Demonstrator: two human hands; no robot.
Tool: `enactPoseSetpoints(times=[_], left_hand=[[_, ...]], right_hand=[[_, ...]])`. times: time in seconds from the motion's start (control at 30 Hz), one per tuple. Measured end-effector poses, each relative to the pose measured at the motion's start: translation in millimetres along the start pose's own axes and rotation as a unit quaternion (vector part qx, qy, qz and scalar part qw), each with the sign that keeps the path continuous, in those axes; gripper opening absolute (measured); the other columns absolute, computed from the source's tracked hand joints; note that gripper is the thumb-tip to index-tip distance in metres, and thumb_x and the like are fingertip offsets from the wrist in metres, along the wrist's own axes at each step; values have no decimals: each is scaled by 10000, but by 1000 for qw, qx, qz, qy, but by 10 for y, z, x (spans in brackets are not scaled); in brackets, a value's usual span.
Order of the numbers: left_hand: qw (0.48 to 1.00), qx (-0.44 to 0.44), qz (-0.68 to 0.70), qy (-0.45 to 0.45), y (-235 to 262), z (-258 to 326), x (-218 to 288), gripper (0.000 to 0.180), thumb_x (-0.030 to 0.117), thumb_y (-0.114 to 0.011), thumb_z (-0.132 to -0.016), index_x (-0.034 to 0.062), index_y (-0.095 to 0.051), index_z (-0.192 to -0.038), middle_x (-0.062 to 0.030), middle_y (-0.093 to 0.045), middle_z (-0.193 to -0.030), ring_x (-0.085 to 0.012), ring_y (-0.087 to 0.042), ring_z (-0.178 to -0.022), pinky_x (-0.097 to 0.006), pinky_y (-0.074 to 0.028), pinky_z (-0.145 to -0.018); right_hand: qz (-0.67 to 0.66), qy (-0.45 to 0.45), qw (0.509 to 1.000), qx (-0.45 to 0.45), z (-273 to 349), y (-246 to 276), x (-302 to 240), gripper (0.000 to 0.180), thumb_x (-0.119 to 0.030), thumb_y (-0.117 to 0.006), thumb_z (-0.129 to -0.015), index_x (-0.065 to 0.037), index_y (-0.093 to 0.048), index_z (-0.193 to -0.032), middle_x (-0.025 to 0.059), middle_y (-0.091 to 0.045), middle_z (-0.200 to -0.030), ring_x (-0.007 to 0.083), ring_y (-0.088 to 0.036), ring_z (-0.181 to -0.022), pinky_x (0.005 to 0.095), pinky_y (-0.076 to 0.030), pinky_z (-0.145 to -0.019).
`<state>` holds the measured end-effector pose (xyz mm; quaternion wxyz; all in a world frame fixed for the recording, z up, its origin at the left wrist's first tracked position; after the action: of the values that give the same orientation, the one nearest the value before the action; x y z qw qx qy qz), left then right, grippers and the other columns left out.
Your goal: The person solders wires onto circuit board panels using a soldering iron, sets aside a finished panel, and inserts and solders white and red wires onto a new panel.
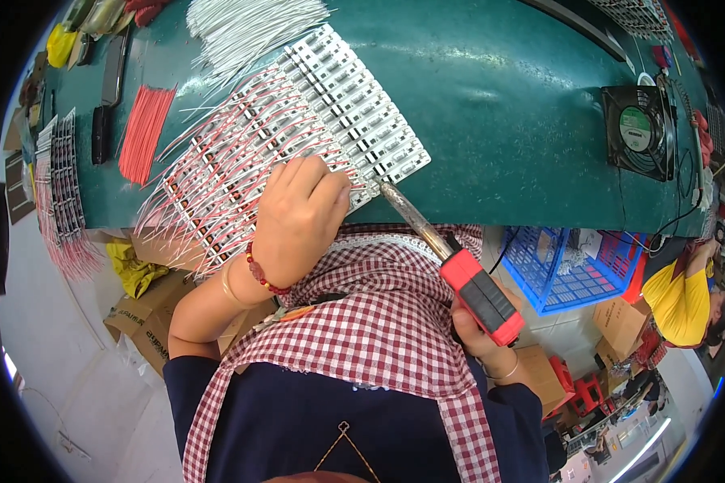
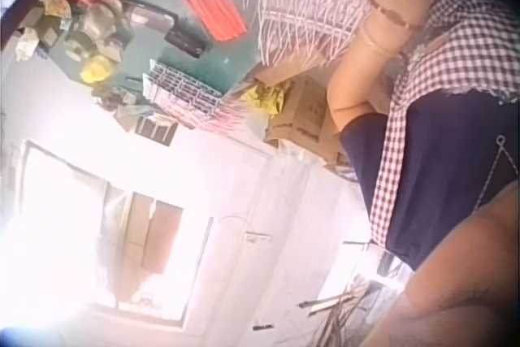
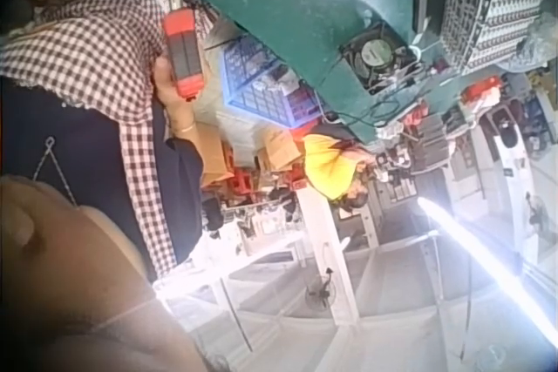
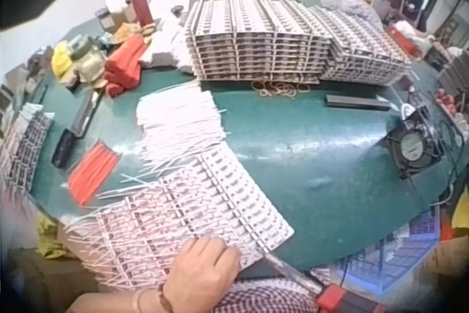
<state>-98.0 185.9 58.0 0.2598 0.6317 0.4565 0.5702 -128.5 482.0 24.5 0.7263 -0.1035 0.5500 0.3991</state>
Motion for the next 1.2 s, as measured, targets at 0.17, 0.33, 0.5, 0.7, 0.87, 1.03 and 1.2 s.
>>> enactPoseSetpoints(times=[0.17, 0.33, 0.5, 0.7, 0.87, 1.03, 1.2], left_hand=[[1000, -2, -3, -1, -8, -4, 4, 111, 34, -696, -765, 54, -606, -827, -80, -472, -759, -251, -525, -734, -373, -417, -668], [1000, -1, -7, 3, -7, -10, 4, 109, 35, -695, -762, 56, -608, -823, -79, -477, -760, -253, -527, -743, -374, -413, -665], [1000, 6, -6, 1, -7, -9, 15, 107, 36, -696, -760, 57, -609, -818, -77, -479, -762, -251, -527, -740, -376, -413, -666], [1000, -2, -10, -2, -15, -5, 8, 107, 37, -696, -757, 60, -613, -820, -73, -485, -768, -248, -531, -743, -374, -412, -666], [1000, 4, -10, -1, -15, 6, 2, 106, 42, -697, -760, 61, -616, -826, -72, -486, -771, -246, -533, -746, -374, -412, -666], [1000, -3, -9, 3, -4, 10, 5, 109, 50, -699, -763, 58, -620, -839, -70, -494, -782, -244, -535, -752, -369, -408, -674], [1000, 4, -9, 0, 10, 1, 9, 106, 50, -699, -764, 56, -622, -837, -70, -496, -784, -244, -535, -753, -370, -405, -676]], right_hand=[[8, 17, 1000, -2, -17, -24, -16, 280, -293, -696, -830, -15, -674, -858, 87, -645, -784, 212, -624, -658, 312, -482, -582], [53, 20, 998, -8, -47, -43, -35, 297, -301, -701, -824, -10, -681, -880, 87, -649, -785, 218, -636, -653, 318, -491, -587], [86, 38, 995, -16, -93, -70, -120, 294, -280, -693, -824, -1, -687, -917, 109, -655, -820, 233, -644, -673, 316, -498, -599], [34, -25, 999, -22, 13, -23, -65, 275, -250, -690, -817, 2, -686, -926, 107, -653, -825, 224, -640, -677, 306, -492, -602], [67, 5, 998, -13, -32, -43, -85, 272, -241, -695, -811, 1, -688, -934, 104, -655, -827, 229, -643, -687, 309, -496, -614], [46, -12, 999, -8, -14, -43, -108, 275, -245, -703, -813, 1, -687, -935, 107, -658, -831, 237, -643, -681, 313, -497, -624], [-39, -35, 999, -3, 0, -50, -241, 257, -262, -680, -859, -6, -663, -876, 66, -626, -748, 186, -598, -654, 313, -464, -606]])
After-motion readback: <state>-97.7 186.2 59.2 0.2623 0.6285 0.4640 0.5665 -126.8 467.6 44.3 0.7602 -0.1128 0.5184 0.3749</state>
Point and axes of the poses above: each hand's wrist, its own z-axis away from the middle knuckle, its own y-axis out of the back of the hand, x = y × z, the point moved 7 cm from there along -z, towards the middle knuckle
